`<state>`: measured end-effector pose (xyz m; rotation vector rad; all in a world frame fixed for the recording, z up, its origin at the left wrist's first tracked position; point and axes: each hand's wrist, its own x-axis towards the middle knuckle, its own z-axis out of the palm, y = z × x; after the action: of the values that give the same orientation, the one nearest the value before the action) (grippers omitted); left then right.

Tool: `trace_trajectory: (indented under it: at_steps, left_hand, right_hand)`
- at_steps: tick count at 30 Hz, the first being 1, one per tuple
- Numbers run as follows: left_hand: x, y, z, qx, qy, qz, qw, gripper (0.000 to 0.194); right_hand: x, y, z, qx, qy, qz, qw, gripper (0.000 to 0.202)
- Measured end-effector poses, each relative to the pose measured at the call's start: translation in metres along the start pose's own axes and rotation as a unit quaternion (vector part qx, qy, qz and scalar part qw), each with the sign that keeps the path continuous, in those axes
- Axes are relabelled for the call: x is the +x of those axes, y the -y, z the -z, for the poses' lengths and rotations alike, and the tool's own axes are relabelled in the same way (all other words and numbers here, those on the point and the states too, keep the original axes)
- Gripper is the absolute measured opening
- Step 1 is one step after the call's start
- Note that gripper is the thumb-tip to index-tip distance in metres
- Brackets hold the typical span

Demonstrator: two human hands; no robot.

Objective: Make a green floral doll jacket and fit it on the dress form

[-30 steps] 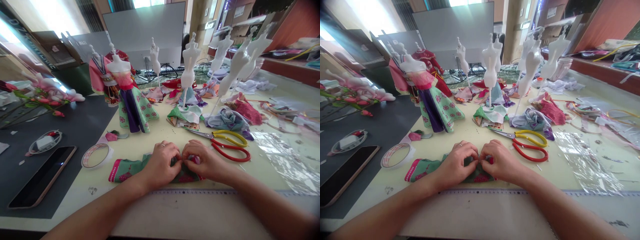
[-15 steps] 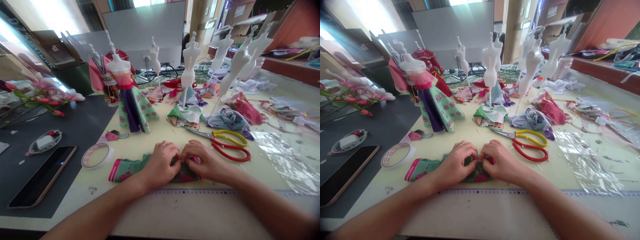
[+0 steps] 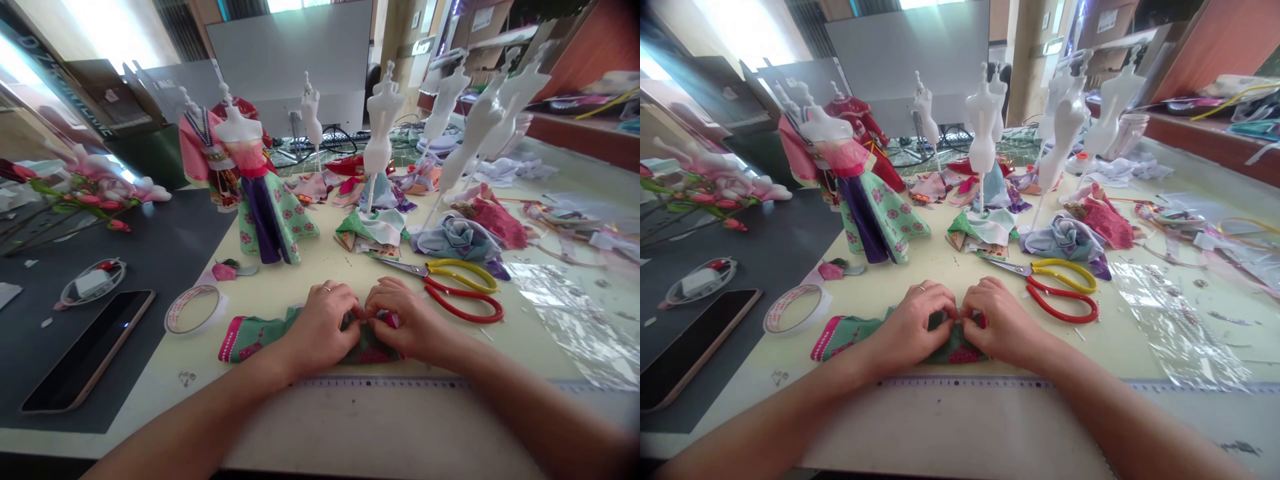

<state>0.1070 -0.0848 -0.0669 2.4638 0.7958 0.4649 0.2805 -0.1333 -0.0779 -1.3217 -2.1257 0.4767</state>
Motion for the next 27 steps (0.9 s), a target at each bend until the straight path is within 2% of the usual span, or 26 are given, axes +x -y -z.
trace_trajectory:
  at_steps: [3,5,8,15,27]
  left_hand:
    - [0.001,0.002,0.003,-0.004,0.018,0.004,1.0,0.013]
    - [0.001,0.003,0.003,-0.015,0.023,0.008,1.0,0.01]
    - [0.002,0.003,0.002,-0.029,0.019,0.014,0.999,0.002]
    - [0.002,0.002,-0.001,-0.033,0.009,0.01,0.999,0.009]
    - [0.004,0.005,0.01,-0.029,0.032,0.021,0.999,0.008]
  right_hand:
    - [0.0,-0.001,0.0,-0.003,-0.002,-0.008,1.0,0.016]
    - [0.001,-0.001,-0.001,-0.001,-0.001,-0.009,1.0,0.016]
    - [0.001,0.0,-0.001,0.0,-0.001,-0.007,1.0,0.015]
    - [0.001,0.001,-0.002,-0.001,0.004,-0.005,1.0,0.015]
    - [0.002,0.001,0.002,0.012,-0.001,-0.034,0.999,0.016]
